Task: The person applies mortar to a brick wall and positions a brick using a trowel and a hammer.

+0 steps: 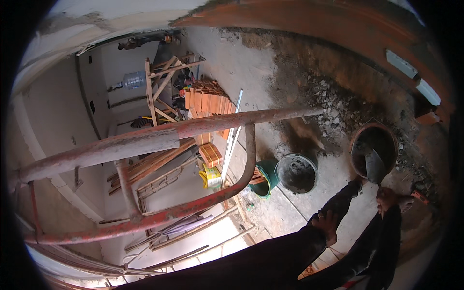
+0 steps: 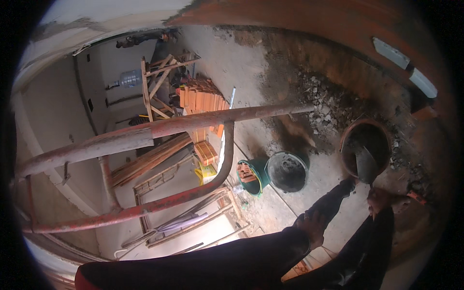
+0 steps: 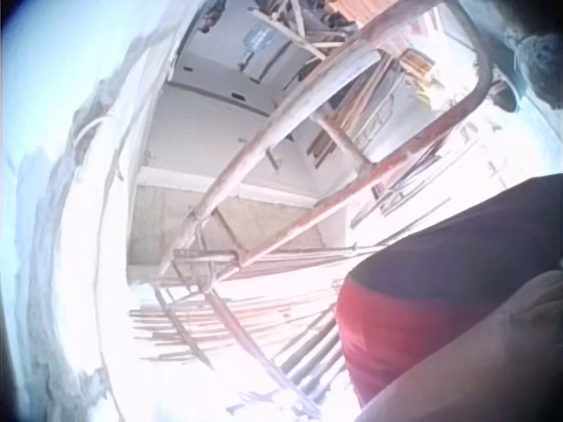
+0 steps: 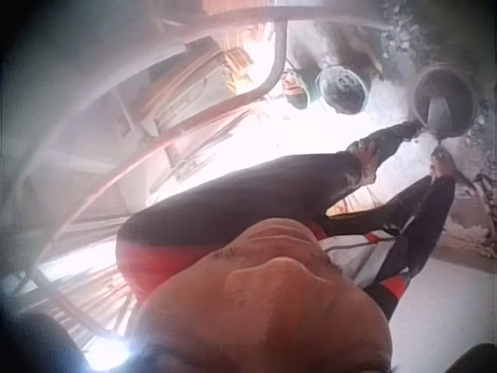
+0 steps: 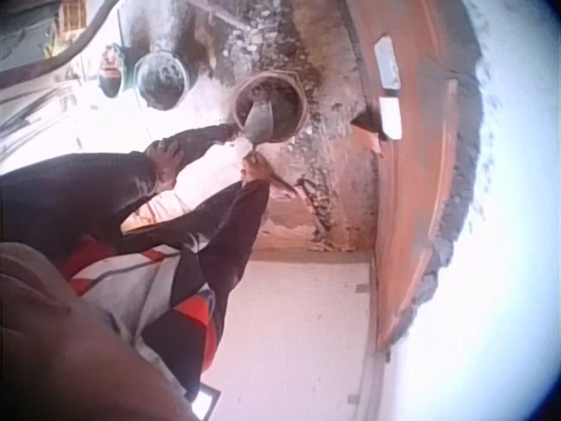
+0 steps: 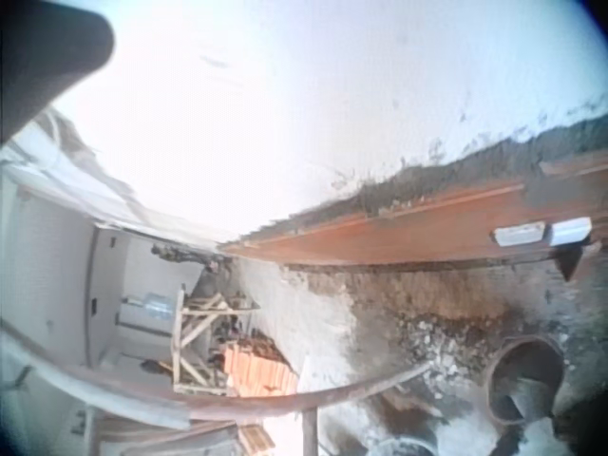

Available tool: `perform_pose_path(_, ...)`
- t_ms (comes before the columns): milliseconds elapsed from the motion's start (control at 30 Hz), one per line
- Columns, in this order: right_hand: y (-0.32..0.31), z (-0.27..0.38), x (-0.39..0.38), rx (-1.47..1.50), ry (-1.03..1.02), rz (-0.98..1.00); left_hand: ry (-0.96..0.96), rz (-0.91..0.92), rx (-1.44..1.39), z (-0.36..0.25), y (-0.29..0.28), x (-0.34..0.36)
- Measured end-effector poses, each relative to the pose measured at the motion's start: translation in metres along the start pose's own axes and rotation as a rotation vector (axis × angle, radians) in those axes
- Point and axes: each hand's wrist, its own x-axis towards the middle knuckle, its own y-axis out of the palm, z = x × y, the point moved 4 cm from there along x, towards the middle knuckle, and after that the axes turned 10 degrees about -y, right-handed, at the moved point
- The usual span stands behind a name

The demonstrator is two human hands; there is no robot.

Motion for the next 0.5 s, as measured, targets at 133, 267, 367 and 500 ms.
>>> perform_pose_path(133, 0.001, -0.002, -0.063, 0.198, -0.054, -0.139, 0.018, 0.035, -0.002, -0.009, -0.017, 0.002)
perform_pose_path(267, 0.003, -0.041, -0.166, 0.900, -0.184, -0.199, 0.290, -0.295, -0.220, 0.018, 0.036, 0.053)
perform_pose_path(367, 0.016, 0.024, -0.235, 0.847, -0.474, -0.317, 0.666, -0.655, -0.309, -0.009, -0.067, -0.009)
perform_pose_path(500, -0.023, 0.069, -0.329, 0.970, -0.664, -0.436, 1.036, -0.985, -0.500, -0.110, -0.228, -0.146)
